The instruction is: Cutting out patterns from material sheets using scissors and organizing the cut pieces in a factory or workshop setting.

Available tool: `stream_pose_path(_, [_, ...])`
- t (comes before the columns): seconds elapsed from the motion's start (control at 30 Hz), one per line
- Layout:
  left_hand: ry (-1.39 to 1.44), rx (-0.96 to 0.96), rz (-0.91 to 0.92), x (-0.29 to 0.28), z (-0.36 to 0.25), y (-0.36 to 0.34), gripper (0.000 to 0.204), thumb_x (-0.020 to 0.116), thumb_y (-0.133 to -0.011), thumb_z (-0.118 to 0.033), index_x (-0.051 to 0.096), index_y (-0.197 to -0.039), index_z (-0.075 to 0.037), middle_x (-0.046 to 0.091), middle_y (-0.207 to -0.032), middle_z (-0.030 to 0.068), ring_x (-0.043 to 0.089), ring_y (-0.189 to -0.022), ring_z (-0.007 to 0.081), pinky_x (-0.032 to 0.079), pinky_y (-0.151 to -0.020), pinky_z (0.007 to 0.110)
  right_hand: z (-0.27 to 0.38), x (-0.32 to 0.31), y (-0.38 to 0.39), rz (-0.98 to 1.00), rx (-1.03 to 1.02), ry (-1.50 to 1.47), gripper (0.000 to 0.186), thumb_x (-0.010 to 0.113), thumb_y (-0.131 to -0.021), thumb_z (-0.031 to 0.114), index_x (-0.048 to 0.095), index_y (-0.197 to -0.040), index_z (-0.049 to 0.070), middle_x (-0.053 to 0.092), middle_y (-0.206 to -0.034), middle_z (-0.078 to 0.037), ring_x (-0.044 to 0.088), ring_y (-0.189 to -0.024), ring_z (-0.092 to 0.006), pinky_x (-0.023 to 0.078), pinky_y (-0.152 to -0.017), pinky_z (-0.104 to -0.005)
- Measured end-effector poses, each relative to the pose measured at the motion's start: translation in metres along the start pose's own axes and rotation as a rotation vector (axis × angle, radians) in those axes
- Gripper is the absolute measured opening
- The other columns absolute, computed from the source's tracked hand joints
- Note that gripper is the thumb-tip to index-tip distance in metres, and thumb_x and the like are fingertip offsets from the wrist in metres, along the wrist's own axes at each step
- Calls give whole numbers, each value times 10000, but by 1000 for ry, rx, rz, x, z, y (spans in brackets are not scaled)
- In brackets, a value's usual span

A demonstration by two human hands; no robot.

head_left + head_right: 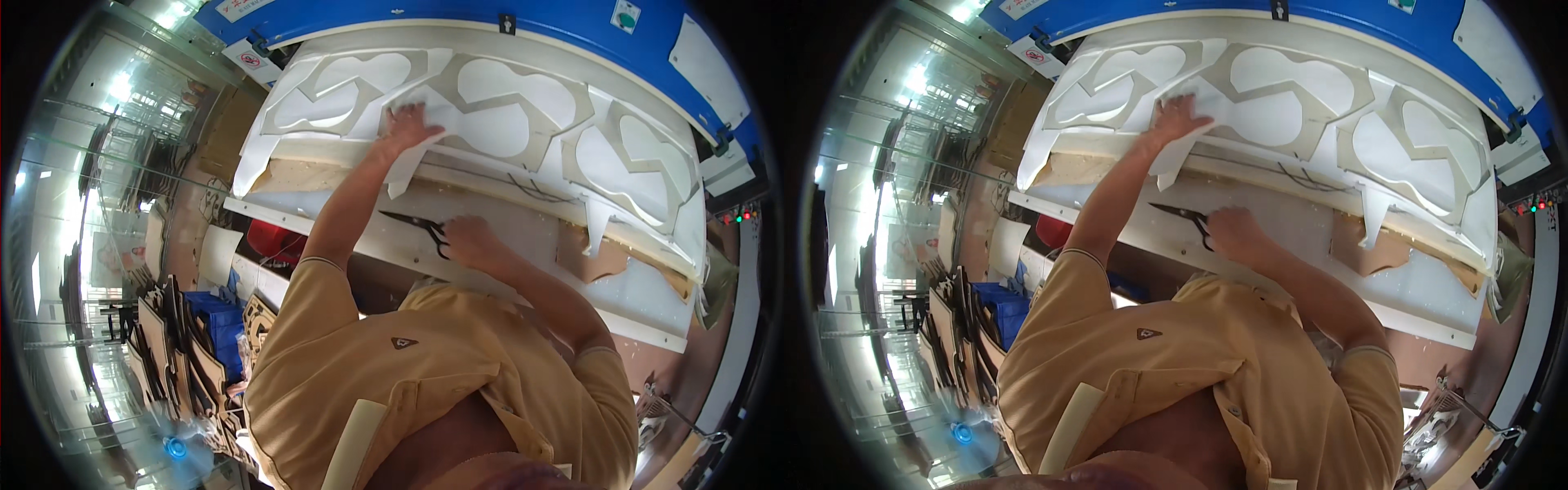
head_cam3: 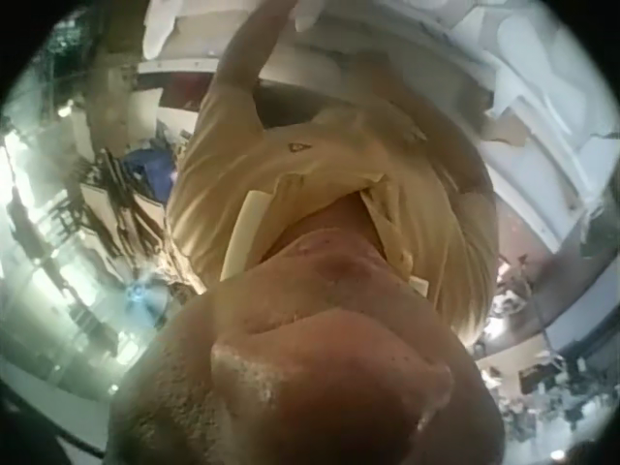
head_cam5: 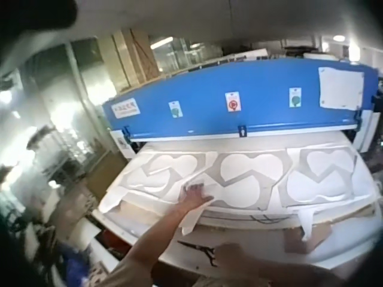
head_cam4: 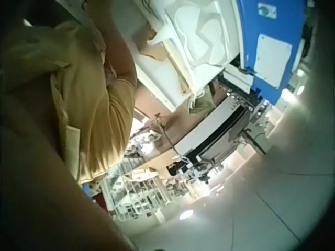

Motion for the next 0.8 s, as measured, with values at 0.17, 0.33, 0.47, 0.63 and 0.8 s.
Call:
stream_pose_path(0.17, [220,-19,532,16,0,-6,734,608,-865,-644,581,-1298,-52,610,-1206,184,557,-1152,344,423,-982,472,-38,-54,67,322,301,-356,284,678,-788,241,633,-921,-6,691,-832,-113,623,-709,-302,488,-658,-392])
stream_pose_path(0.33, [434,-157,160,62,72,-53,665,630,-868,-584,621,-1223,-22,612,-1182,201,564,-1120,345,431,-947,503,-50,-45,107,302,451,-926,242,714,-852,156,621,-1024,14,662,-858,-64,617,-749,-198,490,-698,-310])
stream_pose_path(0.47, [260,-342,234,114,131,-100,592,652,-852,-509,646,-1158,-2,601,-1180,213,571,-1076,352,454,-903,491,-43,-58,59,136,391,-1578,208,700,-886,76,608,-1067,28,659,-915,-68,638,-821,-186,504,-729,-300])
stream_pose_path(0.63, [92,-327,420,140,109,-127,550,674,-821,-432,641,-1145,12,589,-1201,217,579,-1054,355,478,-883,455,-73,-95,-20,-47,472,-1473,270,745,-901,177,598,-1076,33,626,-886,-71,644,-808,-185,521,-795,-288])
stream_pose_path(0.8, [183,-417,441,169,149,-141,556,697,-798,-415,643,-1158,5,571,-1247,208,571,-1080,367,475,-900,452,-143,-100,-121,133,555,-1232,457,729,-913,476,604,-924,37,598,-858,-62,630,-796,-178,570,-767,-327])
Point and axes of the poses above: each hand's wrist, its own y-axis away from the middle knuckle, its own x-axis out of the palm, z = x × y, the point moved 7 cm from there along -y, towards the middle knuckle
